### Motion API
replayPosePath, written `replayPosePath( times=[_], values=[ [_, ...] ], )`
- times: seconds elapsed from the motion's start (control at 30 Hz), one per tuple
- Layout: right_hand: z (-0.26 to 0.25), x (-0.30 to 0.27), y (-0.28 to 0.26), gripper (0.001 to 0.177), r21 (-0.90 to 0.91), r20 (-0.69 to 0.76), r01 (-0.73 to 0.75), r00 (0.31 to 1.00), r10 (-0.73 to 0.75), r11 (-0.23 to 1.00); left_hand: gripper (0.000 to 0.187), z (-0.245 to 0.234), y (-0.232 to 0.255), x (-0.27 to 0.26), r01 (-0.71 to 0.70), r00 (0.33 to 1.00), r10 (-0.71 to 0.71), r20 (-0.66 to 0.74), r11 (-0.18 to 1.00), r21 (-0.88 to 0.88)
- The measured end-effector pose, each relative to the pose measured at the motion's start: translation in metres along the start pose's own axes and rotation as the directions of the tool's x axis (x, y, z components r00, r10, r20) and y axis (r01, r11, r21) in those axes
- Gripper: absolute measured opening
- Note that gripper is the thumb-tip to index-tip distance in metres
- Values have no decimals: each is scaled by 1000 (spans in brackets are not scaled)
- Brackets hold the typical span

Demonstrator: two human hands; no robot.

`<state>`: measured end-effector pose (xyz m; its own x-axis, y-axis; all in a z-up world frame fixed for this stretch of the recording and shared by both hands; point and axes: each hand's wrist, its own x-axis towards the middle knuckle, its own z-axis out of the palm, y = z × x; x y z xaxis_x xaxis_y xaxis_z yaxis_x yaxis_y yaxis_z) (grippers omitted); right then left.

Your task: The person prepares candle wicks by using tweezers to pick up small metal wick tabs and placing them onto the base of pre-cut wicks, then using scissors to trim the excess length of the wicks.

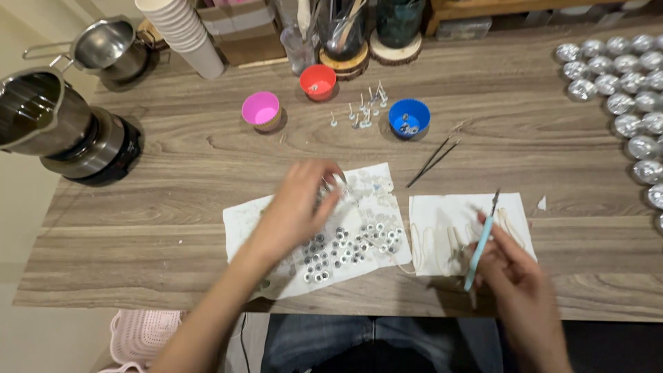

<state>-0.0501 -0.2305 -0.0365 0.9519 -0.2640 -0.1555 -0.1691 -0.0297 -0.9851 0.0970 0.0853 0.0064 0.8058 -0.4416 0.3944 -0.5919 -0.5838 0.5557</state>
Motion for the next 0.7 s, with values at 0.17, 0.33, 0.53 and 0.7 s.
replayPosePath(
  times=[0.17,0.33,0.53,0.7],
  values=[
    [-8,21,-18,51,-469,-142,90,974,-176,879,37,20,31,-39,51,989,-53,138,999,16],
    [-34,51,-33,56,-733,-127,206,895,-428,648,46,41,40,-39,55,992,-54,113,999,-3],
    [-31,67,-33,57,-661,-141,213,906,-398,720,48,51,43,-34,128,973,-137,185,990,59],
    [8,42,-40,49,-356,-18,233,967,-256,905,46,55,39,-34,171,957,-183,224,983,71]
  ],
)
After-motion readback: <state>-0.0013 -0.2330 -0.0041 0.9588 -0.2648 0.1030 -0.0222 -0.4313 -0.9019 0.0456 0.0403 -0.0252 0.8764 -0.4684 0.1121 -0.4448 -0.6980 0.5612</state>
